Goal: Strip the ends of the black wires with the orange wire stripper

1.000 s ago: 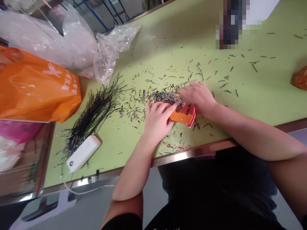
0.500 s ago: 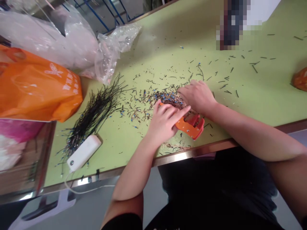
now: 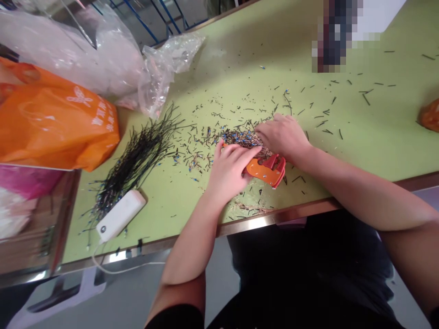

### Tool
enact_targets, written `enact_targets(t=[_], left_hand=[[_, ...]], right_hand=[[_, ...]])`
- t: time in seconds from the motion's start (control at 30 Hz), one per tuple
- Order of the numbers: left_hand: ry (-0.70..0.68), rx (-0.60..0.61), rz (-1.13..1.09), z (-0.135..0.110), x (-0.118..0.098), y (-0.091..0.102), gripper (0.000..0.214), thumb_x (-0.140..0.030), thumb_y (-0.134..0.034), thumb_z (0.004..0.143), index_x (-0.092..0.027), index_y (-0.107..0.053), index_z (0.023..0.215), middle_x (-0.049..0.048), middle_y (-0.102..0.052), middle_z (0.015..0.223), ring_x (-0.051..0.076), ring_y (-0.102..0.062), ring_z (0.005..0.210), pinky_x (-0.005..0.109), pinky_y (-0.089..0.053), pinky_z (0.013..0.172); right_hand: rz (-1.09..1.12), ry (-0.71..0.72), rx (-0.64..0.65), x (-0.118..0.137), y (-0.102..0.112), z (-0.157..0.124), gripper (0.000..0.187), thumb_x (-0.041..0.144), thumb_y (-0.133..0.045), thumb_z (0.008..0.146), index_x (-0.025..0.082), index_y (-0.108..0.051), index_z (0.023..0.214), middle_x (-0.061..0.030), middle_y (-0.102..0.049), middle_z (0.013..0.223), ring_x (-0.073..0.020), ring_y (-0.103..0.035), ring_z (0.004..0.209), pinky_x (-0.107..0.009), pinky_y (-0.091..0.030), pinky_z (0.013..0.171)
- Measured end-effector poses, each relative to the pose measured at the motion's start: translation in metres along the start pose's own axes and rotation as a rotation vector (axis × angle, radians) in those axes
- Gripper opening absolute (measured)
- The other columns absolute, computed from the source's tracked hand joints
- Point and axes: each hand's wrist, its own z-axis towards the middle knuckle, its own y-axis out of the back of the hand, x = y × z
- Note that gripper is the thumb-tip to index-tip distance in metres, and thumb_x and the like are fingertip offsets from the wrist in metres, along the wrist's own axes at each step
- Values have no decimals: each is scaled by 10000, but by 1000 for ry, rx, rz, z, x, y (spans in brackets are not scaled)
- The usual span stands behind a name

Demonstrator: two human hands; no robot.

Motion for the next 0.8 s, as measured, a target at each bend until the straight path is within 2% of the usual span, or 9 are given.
enact_targets(t=[0.07,0.17,0.27,0.33,0.43,0.57,0.67,0.8], left_hand=[[70,-3,-80,1,5,0,528,-151,-740,872,-284,-656,1376,72,-793,1168,304,-693,1131,609,-427,1203],[163,-80,-115,3,14,1,393,-239,-697,934,-253,-673,1326,108,-788,1216,310,-714,1131,550,-498,1129],[183,-154,6,4,19,4,340,-266,-643,981,-283,-690,1317,104,-779,1278,331,-693,1208,619,-383,1222],[175,-157,86,4,18,6,362,-252,-626,991,-311,-684,1343,94,-759,1347,348,-653,1295,679,-275,1275],[154,-101,153,4,12,8,402,-222,-597,1003,-338,-668,1382,80,-708,1458,360,-573,1430,716,-228,1299],[109,2,225,6,4,8,509,-190,-638,964,-411,-646,1422,29,-589,1617,394,-437,1564,772,-205,1309],[83,61,224,5,0,5,579,-174,-691,919,-426,-642,1437,18,-493,1698,428,-335,1625,813,-147,1310],[92,98,203,4,-2,-3,561,-144,-657,937,-321,-640,1469,70,-466,1718,434,-270,1658,791,-51,1333]], right_hand=[[71,15,-22,-2,2,-1,357,220,-422,1104,174,-756,987,-99,-797,915,-231,-553,801,-377,-362,746],[205,42,-135,-7,3,-4,380,245,-404,1105,159,-765,1027,-101,-782,893,-210,-536,730,-376,-409,768],[335,80,-249,-10,1,-8,343,281,-441,1096,156,-760,1077,-115,-787,937,-226,-594,783,-384,-448,780],[445,105,-301,-10,-1,-10,319,299,-464,1092,165,-753,1078,-118,-788,966,-229,-629,818,-382,-477,785],[630,127,-362,-12,-2,-12,282,325,-509,1086,175,-747,1075,-100,-777,943,-208,-647,790,-358,-496,745],[825,143,-390,-16,8,-12,323,424,-514,1110,206,-746,1057,-44,-729,819,-161,-578,648,-323,-455,623],[821,322,-354,-10,18,-14,347,431,-513,1119,216,-743,972,-36,-726,807,-160,-600,675,-340,-494,697],[582,588,-271,9,18,-19,280,343,-516,1117,221,-766,1089,-21,-695,778,-172,-588,716,-369,-493,791]])
